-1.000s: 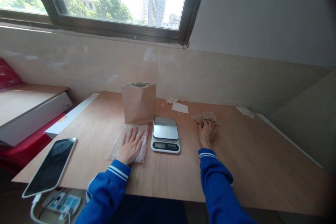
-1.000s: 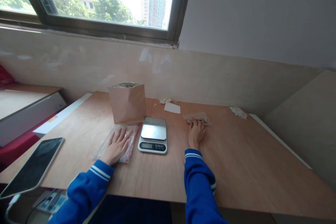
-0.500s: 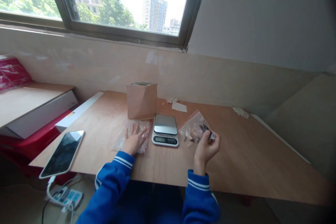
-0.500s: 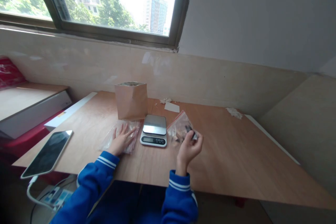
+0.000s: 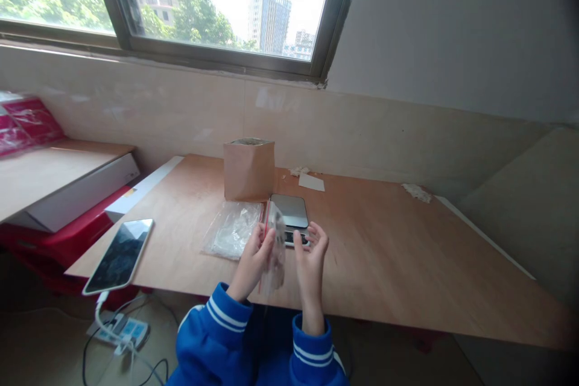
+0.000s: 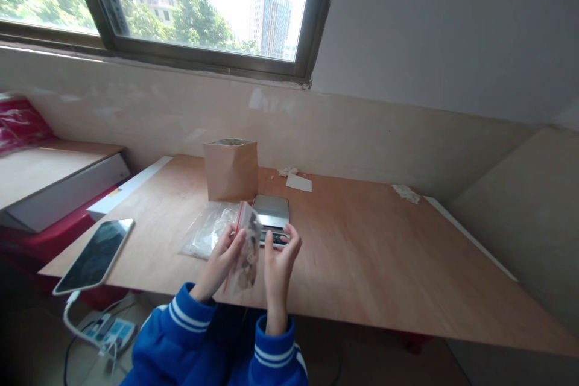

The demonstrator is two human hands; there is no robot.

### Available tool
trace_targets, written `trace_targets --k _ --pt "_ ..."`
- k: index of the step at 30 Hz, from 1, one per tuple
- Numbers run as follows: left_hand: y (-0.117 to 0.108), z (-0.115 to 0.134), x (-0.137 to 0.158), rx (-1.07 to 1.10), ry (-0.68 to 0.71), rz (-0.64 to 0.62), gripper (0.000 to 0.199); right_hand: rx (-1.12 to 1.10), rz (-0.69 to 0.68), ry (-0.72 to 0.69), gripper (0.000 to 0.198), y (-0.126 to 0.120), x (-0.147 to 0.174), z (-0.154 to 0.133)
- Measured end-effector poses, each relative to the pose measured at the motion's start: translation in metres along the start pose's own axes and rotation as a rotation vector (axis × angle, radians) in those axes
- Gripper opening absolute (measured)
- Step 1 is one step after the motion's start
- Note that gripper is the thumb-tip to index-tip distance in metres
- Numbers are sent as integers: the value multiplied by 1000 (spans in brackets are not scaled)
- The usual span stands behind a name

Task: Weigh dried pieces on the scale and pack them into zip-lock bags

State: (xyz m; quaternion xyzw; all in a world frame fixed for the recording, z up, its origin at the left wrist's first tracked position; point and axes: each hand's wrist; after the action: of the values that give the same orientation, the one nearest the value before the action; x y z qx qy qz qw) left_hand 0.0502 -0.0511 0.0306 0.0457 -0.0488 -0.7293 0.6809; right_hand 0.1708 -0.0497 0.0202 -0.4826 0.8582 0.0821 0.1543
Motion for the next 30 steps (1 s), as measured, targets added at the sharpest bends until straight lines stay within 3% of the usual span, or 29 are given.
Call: trace_targets --k 4,6,10,19,30 --pt "5 1 -1 66 43 123 33 -105 -467 -77 31 7 11 -15" --pt "5 4 -1 162 -2 74 31 -139 -541 -77 33 11 15 -22" --pt "4 10 1 164 -9 -8 30 -139 -482 -67 38 17 20 -24" --pt "4 5 1 -42 100 23 26 -176 -546 -68 44 16 23 -24" --pt "4 4 -4 -254 174 -93 25 -169 -391 32 46 13 20 -7"
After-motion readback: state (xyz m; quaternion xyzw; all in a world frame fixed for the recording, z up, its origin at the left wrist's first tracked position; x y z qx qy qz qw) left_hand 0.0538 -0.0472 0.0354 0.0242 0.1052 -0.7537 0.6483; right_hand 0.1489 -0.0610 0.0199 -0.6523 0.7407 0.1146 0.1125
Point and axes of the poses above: each hand's wrist, its own x-axis away from the middle knuckle, its own y-axis out of the palm, z = x × y, and after that the axes turned 7 degrees about -y, right-handed
